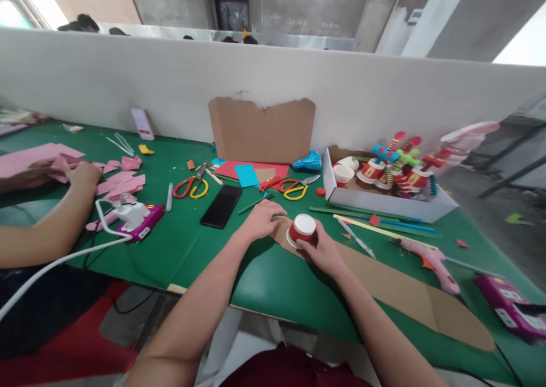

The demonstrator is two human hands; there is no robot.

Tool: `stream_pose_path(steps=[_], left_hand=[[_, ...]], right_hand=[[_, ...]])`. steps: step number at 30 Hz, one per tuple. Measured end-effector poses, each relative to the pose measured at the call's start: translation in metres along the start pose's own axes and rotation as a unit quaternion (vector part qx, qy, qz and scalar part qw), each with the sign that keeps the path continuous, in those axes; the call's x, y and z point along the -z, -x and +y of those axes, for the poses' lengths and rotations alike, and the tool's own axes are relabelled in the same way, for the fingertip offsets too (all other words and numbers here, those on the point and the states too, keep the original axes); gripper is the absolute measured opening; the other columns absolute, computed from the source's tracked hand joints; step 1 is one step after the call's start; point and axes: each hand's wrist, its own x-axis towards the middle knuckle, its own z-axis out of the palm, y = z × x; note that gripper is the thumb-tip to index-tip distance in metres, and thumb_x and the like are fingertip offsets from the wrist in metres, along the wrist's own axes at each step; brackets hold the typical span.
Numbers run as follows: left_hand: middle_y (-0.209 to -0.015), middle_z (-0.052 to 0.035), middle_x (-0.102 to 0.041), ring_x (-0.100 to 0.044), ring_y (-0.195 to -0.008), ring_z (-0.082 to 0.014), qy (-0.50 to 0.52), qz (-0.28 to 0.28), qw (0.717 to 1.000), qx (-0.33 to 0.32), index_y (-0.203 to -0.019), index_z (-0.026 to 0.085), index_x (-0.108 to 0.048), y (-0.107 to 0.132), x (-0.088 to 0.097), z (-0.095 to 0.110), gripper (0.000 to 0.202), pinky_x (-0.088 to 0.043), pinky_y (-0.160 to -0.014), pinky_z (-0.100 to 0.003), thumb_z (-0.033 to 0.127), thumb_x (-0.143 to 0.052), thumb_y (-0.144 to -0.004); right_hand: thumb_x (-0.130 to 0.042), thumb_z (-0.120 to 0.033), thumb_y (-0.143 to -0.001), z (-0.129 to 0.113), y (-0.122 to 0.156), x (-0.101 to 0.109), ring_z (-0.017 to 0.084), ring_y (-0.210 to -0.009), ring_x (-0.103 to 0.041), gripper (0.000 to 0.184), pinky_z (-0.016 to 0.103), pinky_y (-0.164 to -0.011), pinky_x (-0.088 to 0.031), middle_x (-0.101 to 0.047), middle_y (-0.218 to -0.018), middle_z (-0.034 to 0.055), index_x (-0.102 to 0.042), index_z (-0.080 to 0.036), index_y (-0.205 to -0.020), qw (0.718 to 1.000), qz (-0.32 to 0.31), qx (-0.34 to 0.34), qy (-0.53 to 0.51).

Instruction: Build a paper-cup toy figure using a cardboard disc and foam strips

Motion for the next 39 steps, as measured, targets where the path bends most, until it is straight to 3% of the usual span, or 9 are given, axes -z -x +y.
stream_pose_path(steps=[7,13,18,24,27,30,34,39], left_hand=[[-0.108,-0.0051,-0.067,-0.051,-0.106,-0.0247,-0.1,-0.058,0.993,0.024,-0.084,0.022,-0.073,0.002,-0.003,0.001,0.024,-0.04,-0.086,-0.038,0.017,-0.049,-0.081],[-0.102,-0.0041,-0.068,-0.052,-0.103,-0.0235,-0.108,-0.052,0.993,0.02,-0.08,0.022,-0.072,0.002,-0.002,0.003,0.021,-0.04,-0.082,-0.037,0.015,-0.052,-0.078],[-0.104,-0.0035,-0.069,-0.053,-0.1,-0.0211,-0.081,-0.018,0.996,-0.009,-0.09,0.021,-0.071,0.002,-0.003,0.003,0.024,-0.039,-0.083,-0.036,0.012,-0.052,-0.079],[-0.102,-0.0037,-0.069,-0.052,-0.102,-0.0235,-0.081,-0.053,0.995,-0.029,-0.084,0.021,-0.071,0.003,-0.005,0.007,0.025,-0.039,-0.084,-0.04,0.009,-0.051,-0.077],[-0.113,-0.0042,-0.066,-0.051,-0.108,-0.0234,-0.046,-0.005,0.998,-0.034,-0.104,0.023,-0.067,0.003,-0.002,0.013,0.037,-0.039,-0.09,-0.043,0.007,-0.049,-0.076],[-0.133,-0.0056,-0.055,-0.049,-0.117,-0.0205,0.033,0.066,0.994,-0.083,-0.125,0.023,-0.056,0.002,0.003,0.021,0.047,-0.038,-0.099,-0.041,0.01,-0.048,-0.08],[-0.132,-0.0038,-0.056,-0.046,-0.122,-0.0203,0.065,0.072,0.979,-0.181,-0.115,0.025,-0.062,0.003,0.003,0.032,0.039,-0.036,-0.102,-0.041,0.011,-0.045,-0.083],[-0.115,-0.0033,-0.067,-0.049,-0.118,-0.0229,0.031,0.066,0.978,-0.197,-0.099,0.023,-0.067,0.008,-0.007,0.035,0.04,-0.039,-0.097,-0.045,0.002,-0.044,-0.073]], right_hand=[[-0.058,-0.033,-0.073,-0.001,0.001,-0.001,0.025,-0.105,-0.059,0.049,0.04,-0.093,-0.044,-0.061,-0.116,0.0106,-0.044,-0.019,-0.119,1.0,0.01,-0.006,0.015],[-0.056,-0.035,-0.075,-0.002,0.002,-0.001,0.026,-0.105,-0.059,0.048,0.041,-0.092,-0.046,-0.061,-0.115,0.0114,-0.045,-0.018,-0.119,0.999,0.024,0.007,0.029],[-0.056,-0.034,-0.075,0.0,0.002,-0.003,0.026,-0.105,-0.059,0.047,0.041,-0.092,-0.046,-0.061,-0.115,0.0113,-0.046,-0.018,-0.118,0.999,0.034,0.017,0.029],[-0.057,-0.033,-0.076,0.001,0.002,-0.003,0.025,-0.106,-0.058,0.047,0.042,-0.093,-0.045,-0.06,-0.117,0.0111,-0.044,-0.018,-0.119,0.999,0.026,0.023,0.018],[-0.057,-0.034,-0.077,0.003,0.002,-0.004,0.025,-0.108,-0.057,0.048,0.042,-0.095,-0.044,-0.059,-0.118,0.0114,-0.043,-0.018,-0.119,0.999,0.026,0.031,0.008],[-0.056,-0.034,-0.078,0.005,0.002,-0.004,0.025,-0.108,-0.056,0.047,0.042,-0.096,-0.043,-0.058,-0.118,0.0116,-0.043,-0.018,-0.119,0.999,0.024,0.046,-0.009],[-0.056,-0.029,-0.078,0.004,0.003,-0.006,0.024,-0.107,-0.055,0.044,0.042,-0.096,-0.042,-0.057,-0.118,0.0117,-0.042,-0.018,-0.119,0.997,0.026,0.063,-0.037],[-0.058,-0.023,-0.075,0.003,0.007,-0.009,0.022,-0.106,-0.056,0.045,0.04,-0.094,-0.043,-0.058,-0.118,0.0103,-0.045,-0.018,-0.118,0.995,0.029,0.067,-0.073]])
